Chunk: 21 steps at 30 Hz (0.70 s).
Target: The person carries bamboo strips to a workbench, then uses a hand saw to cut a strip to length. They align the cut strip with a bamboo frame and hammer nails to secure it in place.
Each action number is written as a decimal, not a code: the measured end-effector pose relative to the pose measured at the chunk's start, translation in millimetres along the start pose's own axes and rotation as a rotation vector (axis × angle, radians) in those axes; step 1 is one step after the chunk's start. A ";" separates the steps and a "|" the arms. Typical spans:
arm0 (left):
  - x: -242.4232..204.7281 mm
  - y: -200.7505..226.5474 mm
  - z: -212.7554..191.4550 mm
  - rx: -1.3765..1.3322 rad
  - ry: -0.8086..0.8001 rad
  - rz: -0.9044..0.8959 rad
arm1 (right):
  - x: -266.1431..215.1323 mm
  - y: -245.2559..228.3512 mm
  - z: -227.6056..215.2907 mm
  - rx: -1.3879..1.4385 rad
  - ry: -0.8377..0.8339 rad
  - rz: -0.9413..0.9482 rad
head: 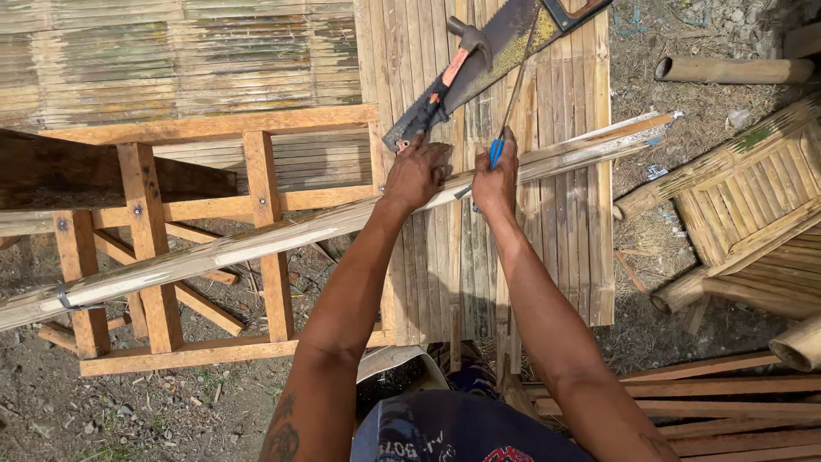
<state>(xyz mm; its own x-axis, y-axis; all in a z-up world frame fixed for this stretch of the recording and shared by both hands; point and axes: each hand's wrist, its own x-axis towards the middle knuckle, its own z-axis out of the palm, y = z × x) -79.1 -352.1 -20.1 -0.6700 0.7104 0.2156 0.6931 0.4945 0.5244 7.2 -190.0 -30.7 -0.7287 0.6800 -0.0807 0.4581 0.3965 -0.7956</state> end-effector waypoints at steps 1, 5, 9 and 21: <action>-12.7 -4.7 -3.8 -0.130 0.015 -0.105 | -11.4 -3.7 1.6 -0.002 -0.002 -0.053; -75.1 -14.9 -46.4 -0.399 0.128 -0.413 | -53.5 -27.9 7.1 -0.011 -0.015 -0.300; -181.5 -28.0 -109.4 -0.347 0.389 -0.486 | -108.8 -79.8 35.3 0.196 -0.113 -0.377; -448.5 -163.7 -216.9 -0.358 1.044 -1.027 | -309.3 -288.7 264.7 -0.452 -0.928 -1.017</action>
<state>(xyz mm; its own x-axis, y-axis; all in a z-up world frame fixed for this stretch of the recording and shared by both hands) 50.2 -860.3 -23.9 -0.7993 -0.6001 0.0322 -0.1777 0.2871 0.9413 -34.3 -678.0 65.0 -0.8109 -0.5766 -0.0996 -0.4582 0.7315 -0.5050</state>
